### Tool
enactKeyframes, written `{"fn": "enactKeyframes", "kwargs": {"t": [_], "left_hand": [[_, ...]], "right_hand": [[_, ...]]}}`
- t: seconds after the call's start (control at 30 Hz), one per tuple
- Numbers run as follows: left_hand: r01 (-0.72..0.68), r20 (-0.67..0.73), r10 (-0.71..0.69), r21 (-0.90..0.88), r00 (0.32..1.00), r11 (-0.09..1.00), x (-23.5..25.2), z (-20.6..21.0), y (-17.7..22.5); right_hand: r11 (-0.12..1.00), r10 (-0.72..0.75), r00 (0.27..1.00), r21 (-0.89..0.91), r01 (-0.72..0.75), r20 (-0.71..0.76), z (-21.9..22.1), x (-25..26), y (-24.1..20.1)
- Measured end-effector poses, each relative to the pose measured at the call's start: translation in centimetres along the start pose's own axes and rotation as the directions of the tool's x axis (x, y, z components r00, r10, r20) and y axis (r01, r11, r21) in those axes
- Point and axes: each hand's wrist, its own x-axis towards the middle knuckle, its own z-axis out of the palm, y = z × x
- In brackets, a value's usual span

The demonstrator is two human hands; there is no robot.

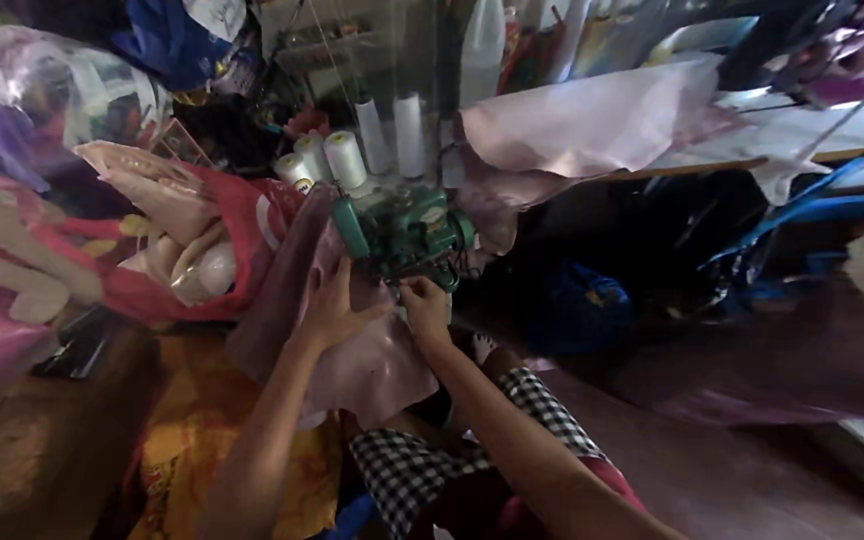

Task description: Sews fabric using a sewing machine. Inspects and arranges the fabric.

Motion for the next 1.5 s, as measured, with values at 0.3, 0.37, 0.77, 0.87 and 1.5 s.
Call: {"fn": "enactKeyframes", "kwargs": {"t": [0.3,0.37,0.77,0.87,1.5], "left_hand": [[0.025,0.014,-0.025,0.019,1.0,1.0,0.1,0.0,-0.1],[-0.016,-0.019,0.017,0.023,1.0,1.0,0.0,0.1,-0.2],[0.017,-0.025,-0.018,-0.015,1.0,1.0,0.0,0.2,0.2],[0.035,0.01,-0.035,0.014,0.999,0.999,0.1,0.0,0.5],[0.046,0.09,-0.052,0.074,0.995,0.996,2.1,-1.0,-0.4]], "right_hand": [[0.881,0.358,0.934,0.337,-0.331,-0.018,-1.9,-0.4,4.0],[0.929,0.255,0.967,0.278,-0.244,-0.002,-2.5,-0.9,4.4],[0.75,-0.359,0.881,-0.466,0.47,0.309,-2.6,0.9,1.6],[0.818,-0.246,0.924,-0.449,0.36,0.293,-3.7,0.7,1.1],[0.993,0.117,0.847,-0.036,-0.115,0.518,-4.1,-3.3,-1.5]]}}
